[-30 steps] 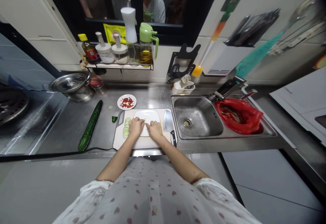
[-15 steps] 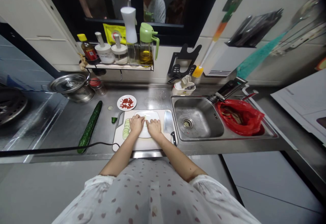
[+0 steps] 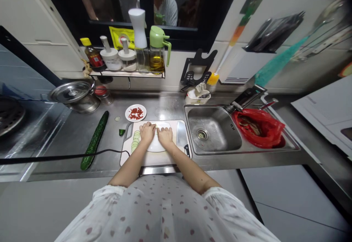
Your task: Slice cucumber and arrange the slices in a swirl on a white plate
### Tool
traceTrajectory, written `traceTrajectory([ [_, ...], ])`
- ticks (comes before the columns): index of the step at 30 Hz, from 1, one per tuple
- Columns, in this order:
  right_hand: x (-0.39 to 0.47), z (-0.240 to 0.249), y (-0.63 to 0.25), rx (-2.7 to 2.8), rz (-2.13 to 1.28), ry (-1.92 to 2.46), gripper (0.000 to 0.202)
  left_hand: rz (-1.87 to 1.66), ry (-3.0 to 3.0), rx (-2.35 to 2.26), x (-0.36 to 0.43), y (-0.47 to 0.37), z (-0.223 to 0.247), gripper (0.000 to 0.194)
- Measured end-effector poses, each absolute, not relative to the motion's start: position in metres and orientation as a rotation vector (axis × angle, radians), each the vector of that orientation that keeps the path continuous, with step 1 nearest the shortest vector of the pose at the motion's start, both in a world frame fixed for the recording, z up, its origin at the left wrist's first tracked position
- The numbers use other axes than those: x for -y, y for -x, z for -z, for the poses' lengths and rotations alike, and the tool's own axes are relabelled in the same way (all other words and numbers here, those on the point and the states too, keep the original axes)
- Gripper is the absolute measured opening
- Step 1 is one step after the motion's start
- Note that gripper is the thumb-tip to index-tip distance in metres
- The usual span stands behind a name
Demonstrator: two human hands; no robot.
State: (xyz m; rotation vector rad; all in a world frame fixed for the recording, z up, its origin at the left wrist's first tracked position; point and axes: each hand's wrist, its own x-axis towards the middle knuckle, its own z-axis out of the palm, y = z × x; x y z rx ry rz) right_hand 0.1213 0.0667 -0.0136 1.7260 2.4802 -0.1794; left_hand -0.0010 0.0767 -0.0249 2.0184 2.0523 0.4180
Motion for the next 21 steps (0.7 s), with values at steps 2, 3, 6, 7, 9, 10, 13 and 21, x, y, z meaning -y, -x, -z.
traceTrajectory([
  [2, -0.0689, 0.0148, -0.1212, -2.492, 0.169, -1.733, 0.035, -0.425, -2.021, -2.052, -0.0781, 0.0006, 0.0232, 0.032],
  [3, -0.0700, 0.0155, -0.1212, -2.497, 0.167, -1.736, 0.034, -0.429, -2.016, -2.050, -0.0787, 0.0005, 0.0224, 0.032],
  [6, -0.0726, 0.0180, -0.1214, -2.509, 0.173, -1.741, 0.033, -0.446, -1.983, -2.046, -0.0795, 0.0003, 0.0204, 0.032],
  [7, -0.0732, 0.0187, -0.1214, -2.512, 0.176, -1.743, 0.033, -0.447, -1.976, -2.044, -0.0795, 0.0003, 0.0201, 0.032],
  [9, -0.0737, 0.0197, -0.1214, -2.511, 0.181, -1.747, 0.034, -0.439, -1.974, -2.051, -0.0791, 0.0002, 0.0199, 0.032],
  [10, -0.0737, 0.0198, -0.1214, -2.509, 0.185, -1.747, 0.035, -0.432, -1.978, -2.057, -0.0789, 0.0001, 0.0200, 0.032],
  [13, -0.0734, 0.0193, -0.1212, -2.496, 0.198, -1.741, 0.036, -0.421, -1.988, -2.075, -0.0785, -0.0001, 0.0206, 0.032],
  [21, -0.0734, 0.0173, -0.1216, -2.464, 0.201, -1.741, 0.037, -0.386, -2.021, -2.102, -0.0796, -0.0001, 0.0222, 0.032],
])
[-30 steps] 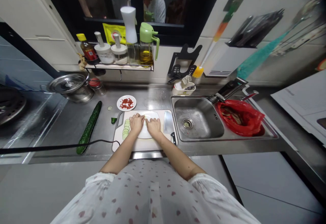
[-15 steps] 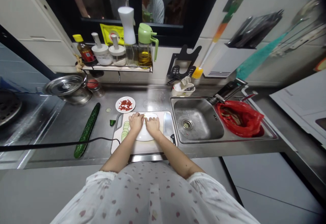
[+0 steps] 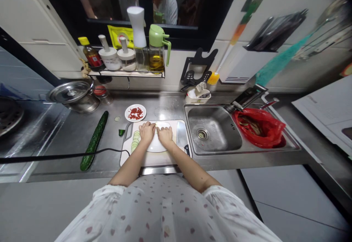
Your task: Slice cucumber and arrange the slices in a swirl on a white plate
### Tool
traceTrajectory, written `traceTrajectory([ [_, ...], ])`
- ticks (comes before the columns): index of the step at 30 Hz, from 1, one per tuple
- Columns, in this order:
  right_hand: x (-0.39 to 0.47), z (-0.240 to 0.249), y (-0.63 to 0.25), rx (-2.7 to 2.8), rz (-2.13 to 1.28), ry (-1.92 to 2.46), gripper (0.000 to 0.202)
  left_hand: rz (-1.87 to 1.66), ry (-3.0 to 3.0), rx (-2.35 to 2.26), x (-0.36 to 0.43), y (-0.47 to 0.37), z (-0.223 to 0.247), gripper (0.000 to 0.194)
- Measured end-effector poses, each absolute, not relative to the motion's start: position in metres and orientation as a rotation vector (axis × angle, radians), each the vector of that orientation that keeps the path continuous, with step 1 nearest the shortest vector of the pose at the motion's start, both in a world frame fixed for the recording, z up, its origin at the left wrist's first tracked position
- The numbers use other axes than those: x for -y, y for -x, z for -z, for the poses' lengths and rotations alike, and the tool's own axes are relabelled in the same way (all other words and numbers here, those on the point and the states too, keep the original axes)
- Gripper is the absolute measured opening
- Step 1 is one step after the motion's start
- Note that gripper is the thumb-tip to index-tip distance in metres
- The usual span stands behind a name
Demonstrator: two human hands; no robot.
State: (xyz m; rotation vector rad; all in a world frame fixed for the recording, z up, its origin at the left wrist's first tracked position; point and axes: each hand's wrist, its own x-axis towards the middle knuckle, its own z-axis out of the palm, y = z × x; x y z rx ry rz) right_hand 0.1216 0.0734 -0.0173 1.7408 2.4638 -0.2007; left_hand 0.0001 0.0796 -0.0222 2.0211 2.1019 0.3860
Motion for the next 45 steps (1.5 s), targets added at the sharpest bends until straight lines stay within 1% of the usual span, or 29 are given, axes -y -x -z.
traceTrajectory([
  [12, -0.074, 0.014, -0.126, -2.423, 0.232, -1.764, 0.034, -0.384, -2.032, -2.095, -0.080, 0.000, 0.023, 0.032],
  [23, -0.081, 0.009, -0.124, -2.459, 0.167, -1.656, 0.030, -0.383, -2.051, -2.085, -0.081, 0.001, 0.023, 0.030],
  [31, -0.083, 0.005, -0.125, -2.443, 0.202, -1.625, 0.030, -0.365, -2.035, -2.072, -0.080, 0.000, 0.018, 0.030],
  [39, -0.068, -0.005, -0.140, -2.428, 0.262, -1.844, 0.034, -0.564, -1.818, -2.185, -0.068, 0.009, 0.016, 0.029],
  [45, -0.048, -0.008, -0.146, -2.428, 0.378, -1.878, 0.035, -0.724, -1.614, -2.212, -0.044, 0.025, 0.019, 0.029],
])
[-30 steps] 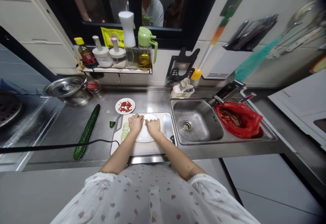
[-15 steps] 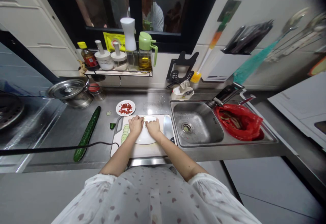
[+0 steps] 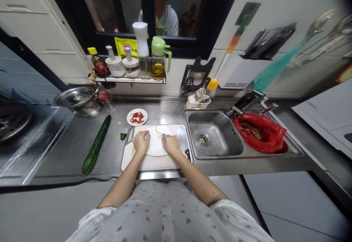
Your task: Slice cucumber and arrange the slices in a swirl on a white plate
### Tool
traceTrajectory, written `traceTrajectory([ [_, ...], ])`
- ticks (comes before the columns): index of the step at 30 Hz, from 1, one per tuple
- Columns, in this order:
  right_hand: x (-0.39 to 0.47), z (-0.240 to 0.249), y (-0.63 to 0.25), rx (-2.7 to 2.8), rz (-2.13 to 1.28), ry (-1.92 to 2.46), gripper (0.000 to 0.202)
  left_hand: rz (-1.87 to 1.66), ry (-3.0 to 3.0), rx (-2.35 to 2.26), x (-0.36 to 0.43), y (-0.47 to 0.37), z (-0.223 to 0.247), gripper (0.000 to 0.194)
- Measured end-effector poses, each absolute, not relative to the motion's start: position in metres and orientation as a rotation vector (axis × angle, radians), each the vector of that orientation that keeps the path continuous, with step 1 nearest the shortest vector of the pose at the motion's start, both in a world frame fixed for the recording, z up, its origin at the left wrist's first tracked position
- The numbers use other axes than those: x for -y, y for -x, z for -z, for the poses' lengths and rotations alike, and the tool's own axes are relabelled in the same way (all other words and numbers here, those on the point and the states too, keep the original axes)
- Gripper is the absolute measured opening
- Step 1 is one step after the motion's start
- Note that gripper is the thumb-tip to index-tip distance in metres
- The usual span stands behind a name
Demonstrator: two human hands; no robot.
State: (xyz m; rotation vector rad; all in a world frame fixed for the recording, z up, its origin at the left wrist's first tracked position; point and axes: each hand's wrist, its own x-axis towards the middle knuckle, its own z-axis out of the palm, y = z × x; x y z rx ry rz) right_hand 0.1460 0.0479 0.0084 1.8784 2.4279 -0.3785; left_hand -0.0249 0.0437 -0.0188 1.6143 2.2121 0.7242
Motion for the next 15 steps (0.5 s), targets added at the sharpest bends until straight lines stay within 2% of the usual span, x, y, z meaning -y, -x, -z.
traceTrajectory([
  [7, -0.022, -0.010, -0.146, -2.435, 0.507, -1.939, 0.037, -0.748, -1.590, -2.186, -0.008, 0.048, 0.020, 0.029],
  [15, -0.007, -0.012, -0.153, -2.387, 0.611, -2.014, 0.038, -0.570, -1.484, -2.302, 0.034, 0.083, 0.026, 0.028],
])
